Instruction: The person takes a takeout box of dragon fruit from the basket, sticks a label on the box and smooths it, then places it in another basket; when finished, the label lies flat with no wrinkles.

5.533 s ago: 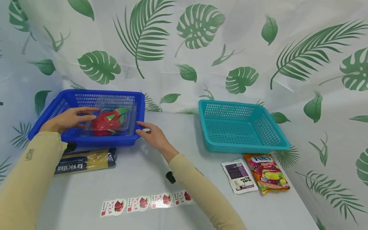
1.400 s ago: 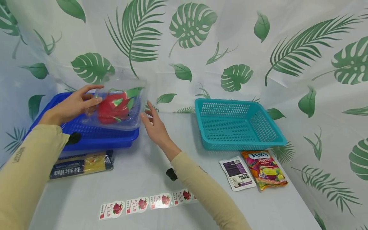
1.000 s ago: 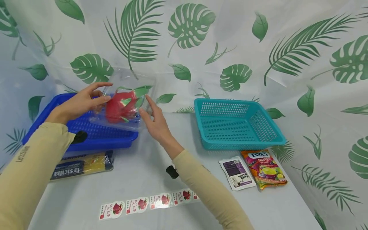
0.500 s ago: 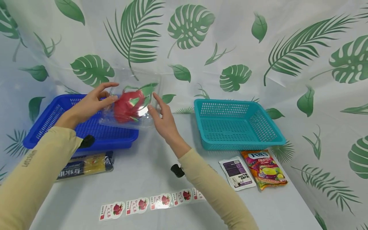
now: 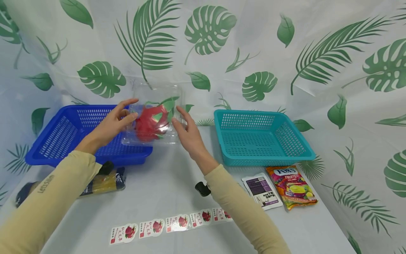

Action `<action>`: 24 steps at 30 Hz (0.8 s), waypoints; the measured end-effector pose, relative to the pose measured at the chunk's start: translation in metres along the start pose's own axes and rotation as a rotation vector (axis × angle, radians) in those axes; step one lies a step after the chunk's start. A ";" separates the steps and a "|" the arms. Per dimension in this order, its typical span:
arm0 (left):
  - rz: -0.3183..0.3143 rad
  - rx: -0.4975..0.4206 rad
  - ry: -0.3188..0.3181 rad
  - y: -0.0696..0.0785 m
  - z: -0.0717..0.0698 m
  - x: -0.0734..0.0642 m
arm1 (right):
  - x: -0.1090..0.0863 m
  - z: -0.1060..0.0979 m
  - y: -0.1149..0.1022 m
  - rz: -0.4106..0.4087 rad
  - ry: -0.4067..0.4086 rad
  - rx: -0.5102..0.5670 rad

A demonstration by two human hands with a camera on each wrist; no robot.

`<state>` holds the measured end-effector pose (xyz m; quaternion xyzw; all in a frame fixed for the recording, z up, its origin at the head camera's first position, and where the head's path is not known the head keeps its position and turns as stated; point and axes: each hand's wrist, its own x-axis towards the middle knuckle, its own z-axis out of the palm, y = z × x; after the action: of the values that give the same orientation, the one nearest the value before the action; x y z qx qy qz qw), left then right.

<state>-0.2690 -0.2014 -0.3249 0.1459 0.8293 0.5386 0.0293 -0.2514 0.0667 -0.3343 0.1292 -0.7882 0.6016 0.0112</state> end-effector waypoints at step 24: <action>0.018 -0.078 -0.041 0.004 0.041 0.005 | -0.008 -0.033 0.009 0.142 0.022 0.101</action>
<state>-0.2648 -0.1624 -0.3373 0.1632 0.8057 0.5675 0.0471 -0.2502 0.1017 -0.3349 0.0667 -0.7638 0.6414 -0.0293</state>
